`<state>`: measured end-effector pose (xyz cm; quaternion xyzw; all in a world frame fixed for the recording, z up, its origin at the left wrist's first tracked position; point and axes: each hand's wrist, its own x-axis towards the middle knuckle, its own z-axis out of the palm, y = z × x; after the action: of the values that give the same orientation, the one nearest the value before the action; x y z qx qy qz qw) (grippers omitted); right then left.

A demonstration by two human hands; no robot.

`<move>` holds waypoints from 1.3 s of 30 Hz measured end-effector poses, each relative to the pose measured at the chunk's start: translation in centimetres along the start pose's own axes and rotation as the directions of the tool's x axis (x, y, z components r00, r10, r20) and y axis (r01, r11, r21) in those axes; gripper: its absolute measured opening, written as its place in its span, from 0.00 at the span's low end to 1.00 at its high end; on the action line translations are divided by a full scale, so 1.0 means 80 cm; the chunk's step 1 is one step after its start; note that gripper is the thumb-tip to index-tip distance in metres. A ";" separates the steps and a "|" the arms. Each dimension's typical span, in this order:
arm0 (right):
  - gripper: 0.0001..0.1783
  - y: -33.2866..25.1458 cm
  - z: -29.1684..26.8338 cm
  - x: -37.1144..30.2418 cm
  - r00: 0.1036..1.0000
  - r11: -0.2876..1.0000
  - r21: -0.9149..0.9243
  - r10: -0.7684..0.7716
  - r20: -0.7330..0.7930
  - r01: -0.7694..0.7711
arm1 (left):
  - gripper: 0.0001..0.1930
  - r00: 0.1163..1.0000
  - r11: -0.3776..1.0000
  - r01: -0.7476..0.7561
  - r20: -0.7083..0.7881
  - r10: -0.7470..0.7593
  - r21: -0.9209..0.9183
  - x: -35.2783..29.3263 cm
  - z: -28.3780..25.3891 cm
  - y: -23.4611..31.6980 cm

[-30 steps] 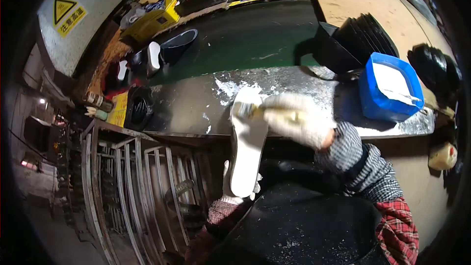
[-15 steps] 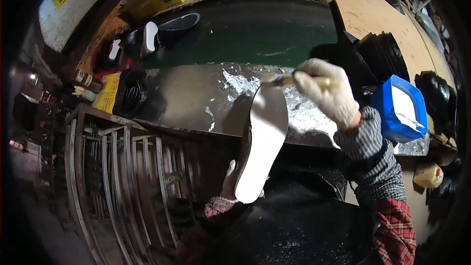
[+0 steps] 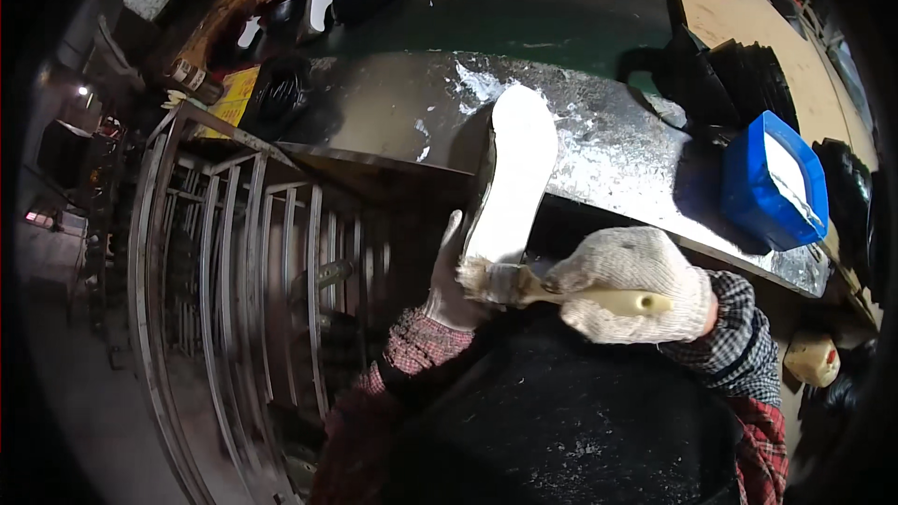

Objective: The person applies a white liquid to a shoe last and a shoe upper using a brush, then places the last onto a rack and retrieves new components from a conveyor belt.

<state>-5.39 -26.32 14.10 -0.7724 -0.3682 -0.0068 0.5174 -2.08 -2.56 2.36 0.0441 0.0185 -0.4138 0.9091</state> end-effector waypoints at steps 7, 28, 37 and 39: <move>0.12 -0.004 -0.001 -0.028 0.927 0.878 0.408 0.338 -0.162 -0.248 | 0.41 0.911 0.970 0.135 0.358 -0.202 0.205 -0.010 -0.130 0.047; 0.21 0.046 -0.015 0.006 0.995 0.859 -0.502 -0.090 0.050 0.102 | 0.30 0.996 0.996 0.075 -0.045 -0.076 -0.038 0.001 0.004 0.080; 0.14 0.009 -0.126 -0.135 0.752 0.919 -0.376 -0.164 -0.638 -0.119 | 0.22 0.652 0.759 -0.520 -0.393 0.649 0.391 0.165 0.048 0.187; 0.15 -0.004 -0.132 -0.200 0.523 0.965 -0.133 0.004 -0.853 -0.224 | 0.15 0.716 0.680 -0.462 -0.213 0.665 0.569 0.210 0.054 0.157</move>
<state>-13.31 -43.79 12.97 -0.7480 -0.0164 -0.3876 0.5385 18.42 -7.33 6.30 0.3542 0.0883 -0.0781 0.9277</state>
